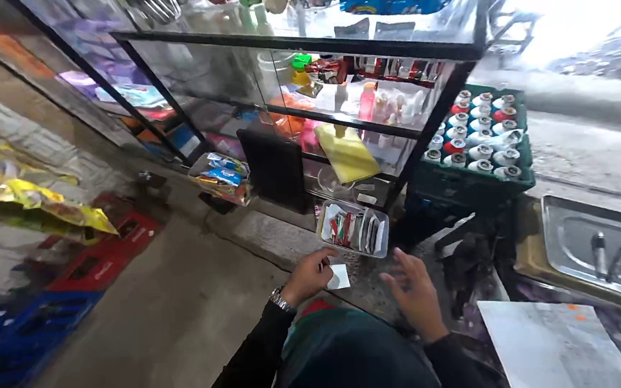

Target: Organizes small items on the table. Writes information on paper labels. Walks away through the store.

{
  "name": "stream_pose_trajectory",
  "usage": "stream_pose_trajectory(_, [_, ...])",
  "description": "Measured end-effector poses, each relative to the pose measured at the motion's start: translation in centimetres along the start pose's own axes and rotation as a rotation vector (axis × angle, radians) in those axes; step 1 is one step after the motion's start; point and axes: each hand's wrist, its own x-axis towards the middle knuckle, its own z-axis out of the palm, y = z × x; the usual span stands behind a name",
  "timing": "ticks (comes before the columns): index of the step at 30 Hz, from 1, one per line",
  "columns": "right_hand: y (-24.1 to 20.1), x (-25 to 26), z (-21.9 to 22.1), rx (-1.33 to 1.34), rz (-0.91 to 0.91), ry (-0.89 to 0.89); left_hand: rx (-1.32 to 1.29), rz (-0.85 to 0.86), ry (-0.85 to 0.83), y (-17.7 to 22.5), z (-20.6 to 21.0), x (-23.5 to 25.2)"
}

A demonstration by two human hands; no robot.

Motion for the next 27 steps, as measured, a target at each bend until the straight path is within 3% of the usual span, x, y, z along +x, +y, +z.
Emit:
stream_pose_trajectory(4, [-1.7, 2.4, 5.0, -0.107, -0.002, 0.170, 0.101, 0.017, -0.154, -2.9, -1.8, -1.3])
stream_pose_trajectory(7, [-1.9, 2.2, 6.4, -0.097, 0.048, 0.306, 0.141, 0.018, -0.152, -5.1, -3.7, -2.9])
stream_pose_trajectory(11, [-3.1, -0.2, 4.9, -0.053, -0.011, 0.478, 0.179, -0.020, -0.137, -7.3, -6.5, -4.5])
stream_pose_trajectory(15, [-4.7, -4.4, 0.7, -0.143, 0.061, 0.584, 0.199, -0.026, -0.118, -8.1, -8.1, -5.0])
stream_pose_trajectory(19, [-4.8, -8.8, -2.2, -0.227, 0.131, 0.688, 0.228, -0.015, -0.139, -5.5, -7.5, -3.2])
stream_pose_trajectory(23, [-5.1, -11.4, -2.6, -0.225, 0.194, 0.773, 0.402, 0.073, -0.073, -0.9, -5.4, 1.7])
stream_pose_trajectory(27, [-5.4, -12.1, -1.7, -0.159, 0.207, 0.767, 0.632, -0.059, -0.066, 2.2, -4.0, 6.2])
